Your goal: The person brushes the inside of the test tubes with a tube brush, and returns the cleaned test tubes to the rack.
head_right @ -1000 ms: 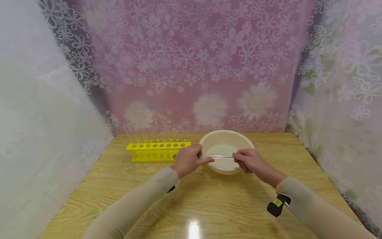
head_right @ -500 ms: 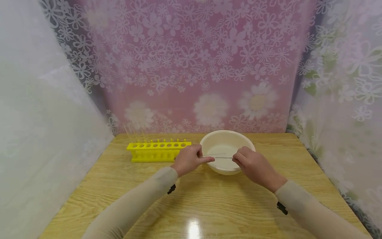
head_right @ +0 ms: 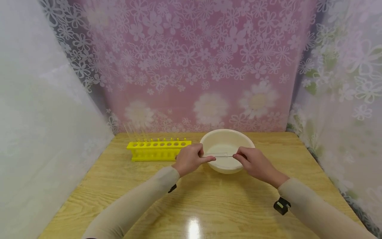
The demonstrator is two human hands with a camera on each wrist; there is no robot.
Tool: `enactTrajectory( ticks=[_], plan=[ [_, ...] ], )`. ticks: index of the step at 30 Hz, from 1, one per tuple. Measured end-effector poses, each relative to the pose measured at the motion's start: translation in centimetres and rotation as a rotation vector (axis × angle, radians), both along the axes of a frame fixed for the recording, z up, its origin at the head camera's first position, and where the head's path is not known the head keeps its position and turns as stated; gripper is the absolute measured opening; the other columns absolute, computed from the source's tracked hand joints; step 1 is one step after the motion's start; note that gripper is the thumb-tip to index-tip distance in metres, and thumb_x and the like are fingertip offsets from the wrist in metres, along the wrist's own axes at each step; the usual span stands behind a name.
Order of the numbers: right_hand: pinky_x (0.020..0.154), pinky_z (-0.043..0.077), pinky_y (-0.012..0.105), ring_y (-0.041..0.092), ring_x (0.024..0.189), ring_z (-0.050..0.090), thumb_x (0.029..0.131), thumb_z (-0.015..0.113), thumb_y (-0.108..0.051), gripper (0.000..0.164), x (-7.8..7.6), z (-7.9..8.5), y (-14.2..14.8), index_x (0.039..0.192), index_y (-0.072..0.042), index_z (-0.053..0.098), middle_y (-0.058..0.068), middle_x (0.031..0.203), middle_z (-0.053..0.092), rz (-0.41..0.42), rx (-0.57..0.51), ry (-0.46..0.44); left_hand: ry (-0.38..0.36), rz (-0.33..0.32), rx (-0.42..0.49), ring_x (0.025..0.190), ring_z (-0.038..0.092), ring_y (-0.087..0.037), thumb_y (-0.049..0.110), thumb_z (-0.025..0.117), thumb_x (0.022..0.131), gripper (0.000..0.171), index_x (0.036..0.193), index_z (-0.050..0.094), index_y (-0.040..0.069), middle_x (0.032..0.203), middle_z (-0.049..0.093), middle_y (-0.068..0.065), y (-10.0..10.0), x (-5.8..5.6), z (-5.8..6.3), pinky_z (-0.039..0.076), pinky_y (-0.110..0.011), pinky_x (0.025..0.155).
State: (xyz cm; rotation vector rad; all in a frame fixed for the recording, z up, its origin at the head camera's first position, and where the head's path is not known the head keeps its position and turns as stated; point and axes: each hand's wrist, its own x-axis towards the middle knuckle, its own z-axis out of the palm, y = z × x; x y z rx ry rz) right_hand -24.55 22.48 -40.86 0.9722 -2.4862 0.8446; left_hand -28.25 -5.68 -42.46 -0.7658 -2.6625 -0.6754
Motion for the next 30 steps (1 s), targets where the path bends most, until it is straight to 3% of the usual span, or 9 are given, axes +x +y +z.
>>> enactTrajectory(
  ticks=[6, 8, 10, 13, 16, 19, 21, 25, 30],
  plan=[
    [0.047, 0.036, 0.032, 0.010, 0.047, 0.033, 0.107, 0.052, -0.030, 0.038, -0.1, 1.0, -0.3, 0.092, 0.003, 0.061, -0.001, 0.060, 0.042, -0.071, -0.243, -0.621, 0.071, 0.014, -0.067, 0.043, 0.039, -0.007, 0.077, 0.059, 0.082, 0.055, 0.074, 0.049, 0.024, 0.060, 0.047, 0.010, 0.2, 0.0, -0.1, 0.032, -0.022, 0.040],
    [0.046, 0.035, 0.034, 0.011, 0.047, 0.032, 0.107, 0.051, -0.035, 0.046, -0.3, 1.2, -0.4, 0.094, 0.008, 0.058, -0.001, 0.059, 0.038, -0.096, -0.290, -0.735, 0.087, 0.014, -0.079, 0.043, 0.039, -0.006, 0.077, 0.059, 0.083, 0.055, 0.074, 0.048, 0.024, 0.060, 0.047, 0.010, 0.2, -0.1, -0.3, 0.032, -0.022, 0.040],
    [0.047, 0.036, 0.035, 0.011, 0.048, 0.033, 0.106, 0.052, -0.038, 0.047, -0.4, 1.2, -0.3, 0.095, 0.007, 0.059, 0.000, 0.060, 0.040, -0.120, -0.275, -0.725, 0.088, 0.017, -0.074, 0.043, 0.039, -0.007, 0.077, 0.059, 0.083, 0.055, 0.073, 0.049, 0.024, 0.060, 0.047, 0.010, 0.2, -0.2, -0.3, 0.032, -0.022, 0.040],
    [0.049, 0.040, 0.031, 0.010, 0.050, 0.039, 0.105, 0.055, -0.033, 0.034, -0.4, 0.7, -0.2, 0.097, -0.002, 0.067, -0.001, 0.065, 0.050, -0.135, -0.169, -0.493, 0.051, 0.015, -0.037, 0.043, 0.041, -0.007, 0.077, 0.059, 0.083, 0.055, 0.074, 0.050, 0.024, 0.061, 0.049, 0.009, 0.2, -0.2, -0.3, 0.034, -0.023, 0.040],
    [0.053, 0.041, 0.026, 0.008, 0.059, 0.046, 0.100, 0.065, -0.025, 0.016, -0.4, -0.1, -0.2, 0.102, -0.010, 0.071, -0.004, 0.076, 0.059, -0.120, -0.027, -0.099, -0.018, 0.017, 0.013, 0.045, 0.043, -0.009, 0.077, 0.060, 0.082, 0.055, 0.076, 0.052, 0.023, 0.062, 0.051, 0.008, 0.1, -0.4, -0.2, 0.036, -0.024, 0.042],
    [0.054, 0.045, 0.026, 0.009, 0.067, 0.054, 0.102, 0.062, -0.031, 0.026, -0.5, -0.7, -0.2, 0.107, -0.008, 0.071, -0.001, 0.085, 0.065, -0.088, 0.075, 0.303, -0.081, 0.022, 0.036, 0.048, 0.045, -0.010, 0.078, 0.060, 0.082, 0.056, 0.077, 0.053, 0.022, 0.063, 0.053, 0.007, 0.1, -0.4, 0.0, 0.037, -0.025, 0.043],
    [0.053, 0.048, 0.028, 0.012, 0.070, 0.058, 0.105, 0.054, -0.037, 0.036, -0.6, -0.8, -0.1, 0.105, -0.005, 0.071, 0.003, 0.089, 0.066, -0.069, 0.110, 0.500, -0.105, 0.018, 0.040, 0.048, 0.045, -0.010, 0.078, 0.059, 0.081, 0.057, 0.077, 0.053, 0.022, 0.063, 0.054, 0.006, 0.1, -0.5, 0.0, 0.037, -0.025, 0.044],
    [0.052, 0.051, 0.033, 0.016, 0.069, 0.062, 0.110, 0.041, -0.036, 0.047, -1.0, -0.7, 0.0, 0.095, -0.004, 0.072, 0.005, 0.084, 0.066, -0.015, 0.158, 0.708, -0.133, 0.006, 0.043, 0.048, 0.045, -0.011, 0.078, 0.060, 0.080, 0.058, 0.075, 0.054, 0.021, 0.062, 0.054, 0.005, 0.1, -0.4, 0.1, 0.037, -0.026, 0.044],
    [0.053, 0.053, 0.034, 0.018, 0.066, 0.061, 0.111, 0.041, -0.030, 0.044, -1.3, -0.5, 0.3, 0.090, -0.005, 0.070, 0.004, 0.078, 0.063, 0.044, 0.220, 0.792, -0.131, 0.012, 0.042, 0.048, 0.046, -0.011, 0.080, 0.060, 0.079, 0.059, 0.074, 0.053, 0.022, 0.062, 0.053, 0.006, 0.1, -0.4, 0.0, 0.036, -0.026, 0.045]
  ],
)
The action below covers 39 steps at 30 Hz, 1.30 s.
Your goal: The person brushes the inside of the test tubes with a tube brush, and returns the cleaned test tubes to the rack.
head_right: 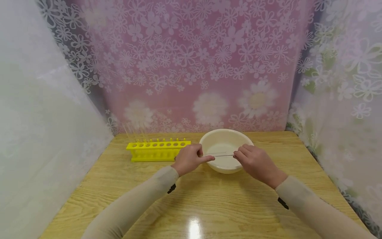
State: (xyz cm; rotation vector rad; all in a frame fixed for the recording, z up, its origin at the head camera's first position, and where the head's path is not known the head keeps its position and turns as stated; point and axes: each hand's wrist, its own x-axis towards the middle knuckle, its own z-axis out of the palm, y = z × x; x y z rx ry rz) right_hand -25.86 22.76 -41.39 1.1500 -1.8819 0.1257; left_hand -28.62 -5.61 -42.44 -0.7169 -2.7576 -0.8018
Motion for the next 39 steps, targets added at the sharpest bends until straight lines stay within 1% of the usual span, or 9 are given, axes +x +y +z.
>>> enactTrajectory(
  ticks=[6, 12, 17, 20, 22, 24, 26, 31, 39],
  plan=[
    [0.055, 0.049, 0.029, 0.010, 0.064, 0.055, 0.109, 0.047, -0.031, 0.037, 0.3, 0.1, 0.0, 0.086, -0.009, 0.066, -0.001, 0.076, 0.061, 0.021, -0.016, -0.144, 0.062, 0.002, -0.022, 0.048, 0.047, -0.010, 0.080, 0.061, 0.079, 0.058, 0.073, 0.052, 0.023, 0.061, 0.053, 0.007, -0.2, 0.1, 0.2, 0.035, -0.026, 0.043],
    [0.052, 0.037, 0.021, -0.001, 0.054, 0.039, 0.095, 0.070, -0.009, 0.012, 1.0, 0.2, -0.4, 0.086, -0.016, 0.066, -0.009, 0.070, 0.056, -0.017, -0.193, -0.708, 0.087, 0.033, -0.065, 0.047, 0.046, -0.009, 0.080, 0.061, 0.079, 0.058, 0.073, 0.053, 0.023, 0.061, 0.053, 0.008, -0.3, 0.3, 0.3, 0.036, -0.026, 0.043],
    [0.052, 0.039, 0.029, 0.010, 0.051, 0.037, 0.105, 0.056, -0.022, 0.026, 1.2, 0.7, -0.6, 0.087, -0.007, 0.066, 0.002, 0.064, 0.050, -0.083, -0.360, -1.194, 0.095, 0.042, -0.092, 0.047, 0.046, -0.009, 0.081, 0.059, 0.080, 0.059, 0.073, 0.054, 0.023, 0.061, 0.053, 0.009, -0.2, 0.4, 0.2, 0.036, -0.025, 0.043],
    [0.053, 0.039, 0.032, 0.014, 0.051, 0.037, 0.106, 0.053, -0.029, 0.035, 1.1, 0.9, -0.6, 0.089, -0.001, 0.064, 0.008, 0.064, 0.048, -0.104, -0.418, -1.332, 0.108, 0.043, -0.100, 0.046, 0.046, -0.009, 0.081, 0.058, 0.080, 0.059, 0.073, 0.054, 0.023, 0.061, 0.052, 0.009, -0.1, 0.3, 0.2, 0.036, -0.025, 0.043],
    [0.053, 0.039, 0.031, 0.013, 0.051, 0.037, 0.106, 0.054, -0.028, 0.033, 1.1, 0.8, -0.6, 0.089, -0.003, 0.066, 0.010, 0.064, 0.049, -0.109, -0.411, -1.298, 0.111, 0.041, -0.100, 0.045, 0.046, -0.009, 0.081, 0.058, 0.081, 0.059, 0.073, 0.054, 0.023, 0.060, 0.052, 0.009, -0.1, 0.3, 0.1, 0.036, -0.025, 0.042],
    [0.052, 0.039, 0.029, 0.010, 0.052, 0.039, 0.104, 0.058, -0.025, 0.024, 1.1, 0.5, -0.5, 0.091, -0.007, 0.069, 0.005, 0.066, 0.054, -0.107, -0.356, -1.139, 0.107, 0.038, -0.100, 0.045, 0.046, -0.009, 0.081, 0.057, 0.081, 0.059, 0.073, 0.054, 0.023, 0.060, 0.052, 0.009, -0.1, 0.2, 0.1, 0.037, -0.025, 0.042],
    [0.054, 0.042, 0.027, 0.008, 0.058, 0.046, 0.100, 0.065, -0.023, 0.015, 1.0, 0.1, -0.5, 0.095, -0.010, 0.071, 0.000, 0.073, 0.059, -0.100, -0.274, -0.895, 0.095, 0.039, -0.090, 0.044, 0.046, -0.009, 0.081, 0.058, 0.081, 0.059, 0.072, 0.054, 0.022, 0.059, 0.053, 0.008, -0.1, 0.2, 0.2, 0.038, -0.025, 0.042],
    [0.060, 0.052, 0.032, 0.013, 0.076, 0.060, 0.107, 0.050, -0.037, 0.037, 0.6, -0.7, -0.6, 0.100, -0.005, 0.069, 0.002, 0.089, 0.064, -0.067, -0.076, -0.285, 0.032, 0.048, -0.042, 0.046, 0.048, -0.010, 0.081, 0.060, 0.080, 0.060, 0.071, 0.055, 0.022, 0.059, 0.054, 0.007, -0.2, 0.2, 0.4, 0.039, -0.026, 0.043],
    [0.058, 0.052, 0.034, 0.024, 0.074, 0.059, 0.112, 0.034, -0.013, 0.039, 0.0, -0.2, -0.5, 0.092, 0.003, 0.064, 0.012, 0.085, 0.060, 0.032, 0.068, 0.035, -0.059, 0.002, 0.012, 0.044, 0.046, -0.012, 0.080, 0.061, 0.079, 0.060, 0.071, 0.056, 0.020, 0.057, 0.053, 0.004, -0.1, 0.5, 0.5, 0.037, -0.026, 0.042]
  ],
)
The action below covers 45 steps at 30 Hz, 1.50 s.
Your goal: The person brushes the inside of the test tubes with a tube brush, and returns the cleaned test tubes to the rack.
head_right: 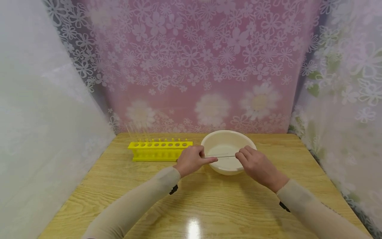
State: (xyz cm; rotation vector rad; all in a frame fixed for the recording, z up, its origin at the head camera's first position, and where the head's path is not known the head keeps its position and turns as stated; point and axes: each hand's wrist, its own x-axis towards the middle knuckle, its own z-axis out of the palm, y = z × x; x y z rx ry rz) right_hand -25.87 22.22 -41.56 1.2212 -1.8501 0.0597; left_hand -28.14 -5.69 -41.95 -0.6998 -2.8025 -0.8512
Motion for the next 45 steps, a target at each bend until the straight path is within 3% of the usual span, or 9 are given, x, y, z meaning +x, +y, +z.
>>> enactTrajectory(
  ticks=[7, 15, 22, 25, 28, 31, 34, 39, 45],
  plan=[
    [0.061, 0.056, 0.033, 0.026, 0.074, 0.061, 0.111, 0.027, -0.006, 0.041, 0.0, 0.5, 0.6, 0.095, 0.006, 0.062, 0.016, 0.085, 0.060, -0.068, 0.174, 0.085, -0.012, 0.004, 0.016, 0.045, 0.046, -0.013, 0.078, 0.062, 0.080, 0.059, 0.072, 0.056, 0.020, 0.059, 0.053, 0.003, -0.1, 0.1, -0.3, 0.039, -0.027, 0.043],
    [0.055, 0.051, 0.026, 0.014, 0.066, 0.056, 0.113, 0.032, -0.026, 0.045, 0.4, 0.6, 0.3, 0.091, -0.001, 0.062, 0.007, 0.080, 0.058, -0.027, 0.082, -0.084, 0.042, 0.015, -0.033, 0.045, 0.047, -0.011, 0.081, 0.058, 0.080, 0.059, 0.072, 0.055, 0.022, 0.060, 0.054, 0.006, -0.3, 0.1, -0.5, 0.037, -0.026, 0.041],
    [0.050, 0.039, 0.023, 0.002, 0.052, 0.039, 0.100, 0.063, -0.011, 0.008, 1.3, 1.3, 0.0, 0.092, -0.010, 0.064, -0.003, 0.069, 0.054, -0.104, -0.250, -0.964, 0.121, -0.003, -0.075, 0.045, 0.047, -0.008, 0.079, 0.058, 0.082, 0.057, 0.071, 0.054, 0.023, 0.060, 0.053, 0.008, -0.4, 0.1, -0.6, 0.037, -0.025, 0.041],
    [0.049, 0.041, 0.029, 0.010, 0.051, 0.041, 0.106, 0.053, -0.024, 0.028, 1.3, 2.0, -0.1, 0.092, -0.001, 0.061, 0.002, 0.067, 0.049, -0.115, -0.403, -1.367, 0.167, -0.016, -0.102, 0.044, 0.046, -0.007, 0.079, 0.058, 0.082, 0.056, 0.071, 0.053, 0.024, 0.059, 0.052, 0.009, -0.4, 0.2, -0.6, 0.037, -0.024, 0.041],
    [0.051, 0.042, 0.032, 0.013, 0.053, 0.043, 0.107, 0.051, -0.030, 0.038, 1.3, 2.3, -0.1, 0.094, 0.005, 0.058, 0.006, 0.068, 0.049, -0.144, -0.479, -1.551, 0.199, -0.027, -0.130, 0.044, 0.045, -0.007, 0.079, 0.057, 0.083, 0.056, 0.071, 0.053, 0.024, 0.059, 0.052, 0.010, -0.4, 0.3, -0.6, 0.036, -0.024, 0.040],
    [0.050, 0.041, 0.030, 0.010, 0.053, 0.042, 0.107, 0.053, -0.025, 0.028, 1.4, 1.9, -0.1, 0.095, -0.001, 0.063, 0.006, 0.070, 0.052, -0.139, -0.419, -1.393, 0.198, -0.031, -0.139, 0.044, 0.045, -0.006, 0.079, 0.056, 0.083, 0.056, 0.071, 0.053, 0.024, 0.060, 0.052, 0.010, -0.4, 0.3, -0.7, 0.036, -0.023, 0.040],
    [0.052, 0.042, 0.026, 0.005, 0.056, 0.045, 0.102, 0.062, -0.019, 0.012, 1.3, 1.2, 0.0, 0.097, -0.010, 0.069, 0.000, 0.075, 0.059, -0.110, -0.271, -0.988, 0.163, -0.025, -0.120, 0.045, 0.046, -0.007, 0.078, 0.057, 0.084, 0.056, 0.072, 0.054, 0.024, 0.060, 0.053, 0.009, -0.5, 0.2, -0.7, 0.038, -0.023, 0.042],
    [0.061, 0.053, 0.031, 0.012, 0.076, 0.061, 0.108, 0.049, -0.032, 0.035, 0.9, 0.5, 0.1, 0.099, -0.005, 0.070, 0.001, 0.089, 0.066, -0.052, -0.087, -0.316, 0.103, -0.012, -0.081, 0.046, 0.048, -0.009, 0.076, 0.059, 0.084, 0.055, 0.072, 0.055, 0.023, 0.061, 0.054, 0.008, -0.6, 0.1, -0.6, 0.039, -0.025, 0.044],
    [0.059, 0.054, 0.034, 0.021, 0.076, 0.062, 0.112, 0.037, -0.021, 0.041, 0.4, 0.5, 0.4, 0.096, -0.001, 0.069, 0.007, 0.087, 0.063, 0.013, 0.004, -0.042, 0.059, -0.014, -0.045, 0.047, 0.048, -0.011, 0.078, 0.059, 0.082, 0.057, 0.071, 0.056, 0.022, 0.060, 0.054, 0.006, -0.4, 0.1, -0.7, 0.040, -0.026, 0.044]
  ],
)
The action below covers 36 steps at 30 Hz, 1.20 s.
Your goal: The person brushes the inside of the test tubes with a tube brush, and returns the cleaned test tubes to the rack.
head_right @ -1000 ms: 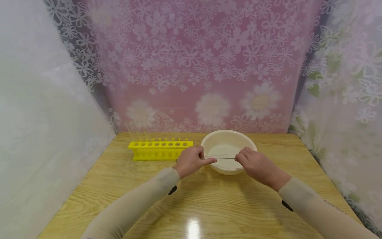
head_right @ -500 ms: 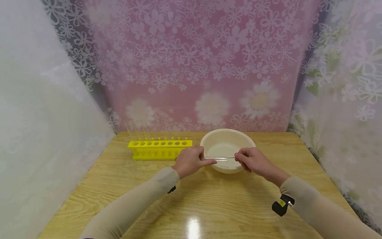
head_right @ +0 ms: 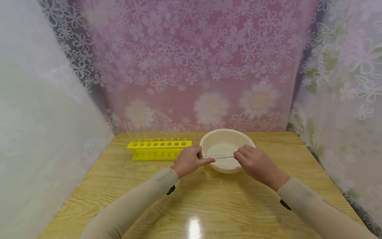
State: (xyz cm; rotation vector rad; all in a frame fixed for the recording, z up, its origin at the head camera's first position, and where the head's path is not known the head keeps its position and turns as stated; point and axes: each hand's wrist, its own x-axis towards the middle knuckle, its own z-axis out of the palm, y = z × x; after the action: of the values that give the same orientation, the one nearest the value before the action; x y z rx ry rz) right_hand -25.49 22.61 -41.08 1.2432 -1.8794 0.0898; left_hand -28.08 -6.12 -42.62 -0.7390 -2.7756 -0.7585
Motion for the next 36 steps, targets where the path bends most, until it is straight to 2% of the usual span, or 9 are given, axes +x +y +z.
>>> enactTrajectory(
  ticks=[5, 9, 12, 16, 19, 23, 27, 33, 36],
  plan=[
    [0.066, 0.057, 0.039, 0.026, 0.079, 0.064, 0.112, 0.029, -0.014, 0.044, 0.1, 0.0, 0.5, 0.099, 0.000, 0.069, 0.011, 0.088, 0.064, -0.028, 0.097, 0.048, -0.003, 0.001, 0.014, 0.047, 0.048, -0.011, 0.078, 0.059, 0.081, 0.057, 0.071, 0.056, 0.022, 0.060, 0.054, 0.006, 0.1, -0.1, -0.2, 0.039, -0.026, 0.044],
    [0.063, 0.055, 0.035, 0.019, 0.075, 0.063, 0.112, 0.033, -0.023, 0.044, 0.3, 0.1, 0.4, 0.095, -0.004, 0.069, 0.006, 0.085, 0.064, -0.056, 0.048, -0.070, 0.002, -0.002, 0.012, 0.047, 0.047, -0.011, 0.079, 0.058, 0.081, 0.058, 0.071, 0.055, 0.022, 0.059, 0.053, 0.006, 0.1, -0.1, -0.1, 0.038, -0.026, 0.044],
    [0.058, 0.050, 0.028, 0.008, 0.069, 0.057, 0.108, 0.051, -0.024, 0.028, 0.5, 0.3, 0.1, 0.090, -0.011, 0.069, -0.002, 0.081, 0.063, -0.069, -0.061, -0.282, 0.033, -0.010, -0.009, 0.045, 0.046, -0.010, 0.079, 0.057, 0.081, 0.058, 0.072, 0.054, 0.022, 0.059, 0.052, 0.007, 0.1, 0.0, 0.1, 0.036, -0.025, 0.042],
    [0.053, 0.042, 0.022, -0.001, 0.058, 0.046, 0.096, 0.069, -0.014, 0.009, 0.7, 0.7, 0.0, 0.088, -0.019, 0.069, -0.006, 0.075, 0.063, -0.095, -0.205, -0.706, 0.107, -0.016, -0.038, 0.044, 0.045, -0.008, 0.078, 0.058, 0.083, 0.056, 0.073, 0.052, 0.023, 0.059, 0.052, 0.008, 0.0, 0.0, 0.4, 0.036, -0.024, 0.041],
    [0.054, 0.042, 0.024, 0.001, 0.056, 0.046, 0.097, 0.068, -0.014, 0.008, 0.6, 1.3, 0.1, 0.092, -0.018, 0.071, -0.004, 0.074, 0.066, -0.120, -0.234, -0.954, 0.136, -0.013, -0.053, 0.044, 0.045, -0.008, 0.077, 0.059, 0.083, 0.056, 0.072, 0.052, 0.022, 0.060, 0.051, 0.009, -0.2, 0.0, 0.5, 0.036, -0.023, 0.041],
    [0.059, 0.046, 0.027, 0.005, 0.063, 0.053, 0.103, 0.060, -0.024, 0.015, 0.3, 1.8, 0.1, 0.100, -0.015, 0.071, -0.002, 0.083, 0.069, -0.117, -0.143, -1.159, 0.135, -0.012, -0.078, 0.045, 0.044, -0.008, 0.078, 0.059, 0.082, 0.057, 0.072, 0.052, 0.023, 0.061, 0.051, 0.009, -0.3, 0.0, 0.4, 0.035, -0.023, 0.041],
    [0.066, 0.049, 0.028, 0.005, 0.074, 0.058, 0.108, 0.051, -0.022, 0.023, 0.1, 1.8, -0.1, 0.105, -0.014, 0.072, 0.000, 0.096, 0.072, -0.060, -0.059, -1.260, 0.142, -0.033, -0.089, 0.043, 0.043, -0.008, 0.079, 0.059, 0.081, 0.057, 0.070, 0.051, 0.023, 0.060, 0.051, 0.009, -0.4, -0.1, 0.4, 0.033, -0.023, 0.039],
    [0.061, 0.044, 0.028, 0.002, 0.064, 0.048, 0.108, 0.048, -0.013, 0.027, -0.2, 2.0, -0.3, 0.096, -0.012, 0.073, -0.005, 0.088, 0.069, 0.009, -0.040, -1.233, 0.161, -0.053, -0.098, 0.043, 0.043, -0.007, 0.078, 0.060, 0.081, 0.055, 0.070, 0.051, 0.025, 0.060, 0.051, 0.010, -0.7, -0.1, 0.3, 0.035, -0.023, 0.039],
    [0.060, 0.042, 0.029, 0.004, 0.063, 0.047, 0.107, 0.049, -0.012, 0.027, -0.5, 2.1, -0.3, 0.094, -0.013, 0.073, -0.004, 0.085, 0.068, 0.015, -0.042, -1.231, 0.134, -0.049, -0.089, 0.045, 0.045, -0.007, 0.078, 0.061, 0.080, 0.055, 0.070, 0.052, 0.025, 0.061, 0.052, 0.011, -0.9, -0.2, 0.3, 0.036, -0.023, 0.040]
  ],
)
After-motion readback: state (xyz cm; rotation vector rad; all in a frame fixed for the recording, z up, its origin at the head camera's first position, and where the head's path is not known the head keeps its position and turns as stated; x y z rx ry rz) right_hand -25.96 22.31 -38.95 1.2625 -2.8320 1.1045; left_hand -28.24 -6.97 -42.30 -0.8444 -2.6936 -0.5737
